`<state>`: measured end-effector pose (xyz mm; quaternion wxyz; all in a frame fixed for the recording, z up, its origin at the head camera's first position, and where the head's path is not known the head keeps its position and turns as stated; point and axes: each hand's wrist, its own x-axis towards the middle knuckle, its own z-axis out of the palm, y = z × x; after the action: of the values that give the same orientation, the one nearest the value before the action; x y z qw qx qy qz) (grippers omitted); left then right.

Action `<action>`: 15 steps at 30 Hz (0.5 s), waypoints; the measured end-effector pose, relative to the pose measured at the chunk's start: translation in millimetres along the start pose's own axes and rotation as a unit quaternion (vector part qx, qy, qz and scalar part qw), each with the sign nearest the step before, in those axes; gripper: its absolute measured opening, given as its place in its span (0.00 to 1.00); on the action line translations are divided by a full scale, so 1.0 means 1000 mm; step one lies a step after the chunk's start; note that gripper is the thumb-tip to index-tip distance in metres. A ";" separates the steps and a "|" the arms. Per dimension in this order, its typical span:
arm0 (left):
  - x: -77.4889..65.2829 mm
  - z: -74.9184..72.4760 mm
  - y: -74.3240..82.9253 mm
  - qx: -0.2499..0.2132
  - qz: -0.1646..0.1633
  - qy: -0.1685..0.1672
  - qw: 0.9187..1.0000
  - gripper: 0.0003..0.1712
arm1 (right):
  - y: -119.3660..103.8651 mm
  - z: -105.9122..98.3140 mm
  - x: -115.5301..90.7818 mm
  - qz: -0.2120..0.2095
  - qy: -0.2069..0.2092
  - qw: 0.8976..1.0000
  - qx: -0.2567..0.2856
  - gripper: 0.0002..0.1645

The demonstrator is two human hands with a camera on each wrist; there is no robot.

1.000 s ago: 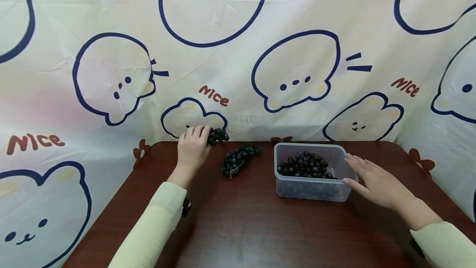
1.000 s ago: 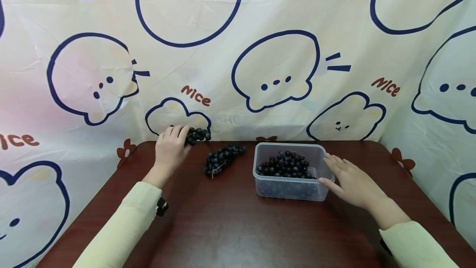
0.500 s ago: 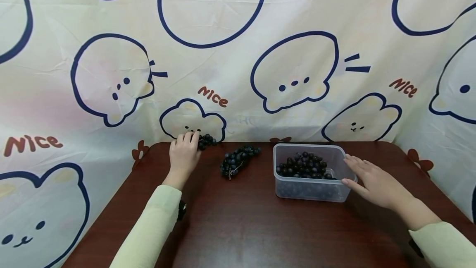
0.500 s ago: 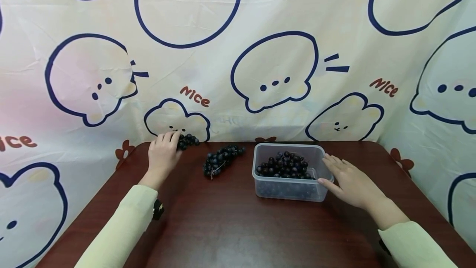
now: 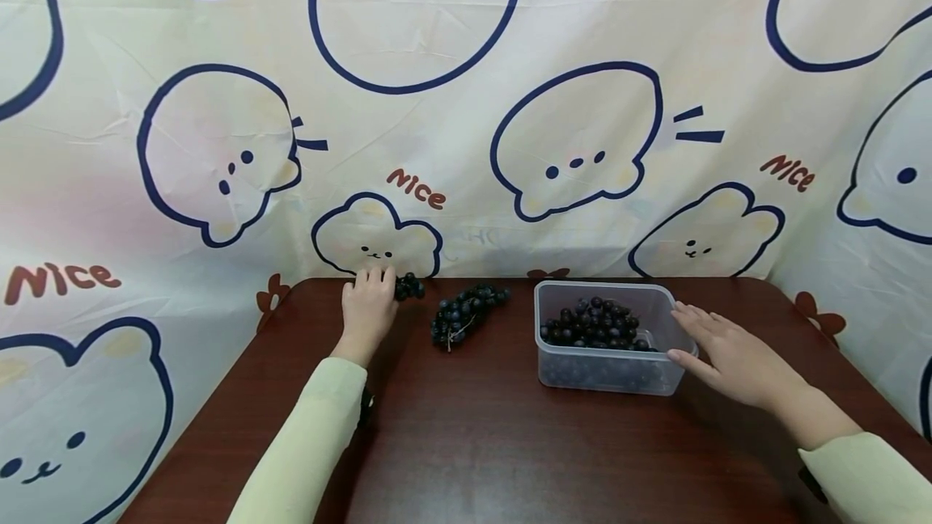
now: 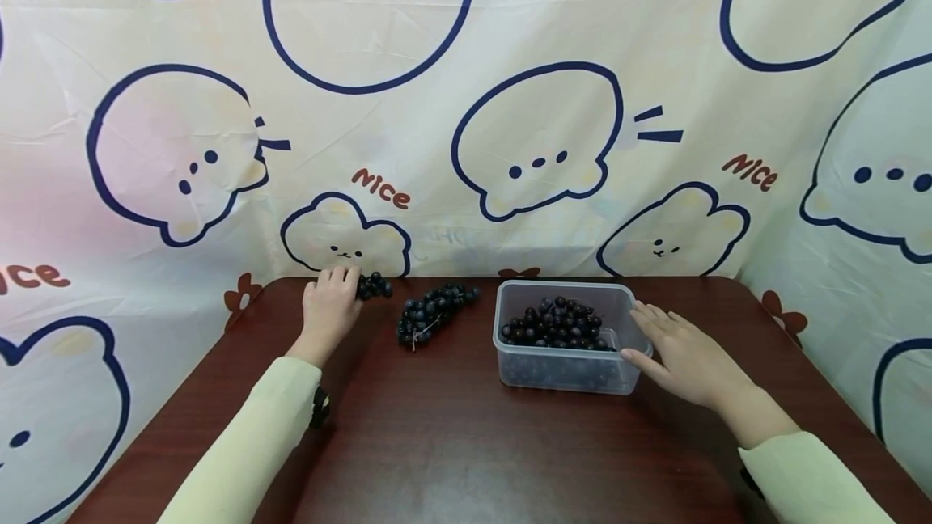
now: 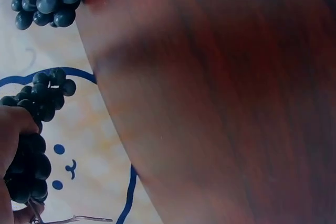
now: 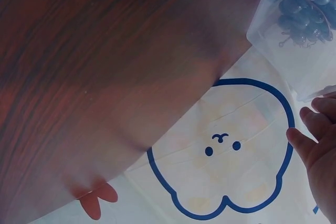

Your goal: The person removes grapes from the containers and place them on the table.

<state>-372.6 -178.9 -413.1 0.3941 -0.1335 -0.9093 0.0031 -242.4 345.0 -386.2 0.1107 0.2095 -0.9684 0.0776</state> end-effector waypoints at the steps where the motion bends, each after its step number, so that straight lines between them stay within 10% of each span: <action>1: 0.000 0.001 0.001 0.001 -0.001 -0.010 1.000 0.24 | 0.000 0.000 0.000 0.000 0.000 1.000 0.000 0.45; 15: 0.001 0.009 0.008 0.028 -0.009 -0.142 0.989 0.29 | 0.000 0.000 0.001 0.001 -0.006 1.000 0.000 0.45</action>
<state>-377.7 -170.6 -419.7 0.2649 -0.1123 -0.9567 0.0438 -243.1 344.9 -385.9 0.1052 0.2090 -0.9692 0.0768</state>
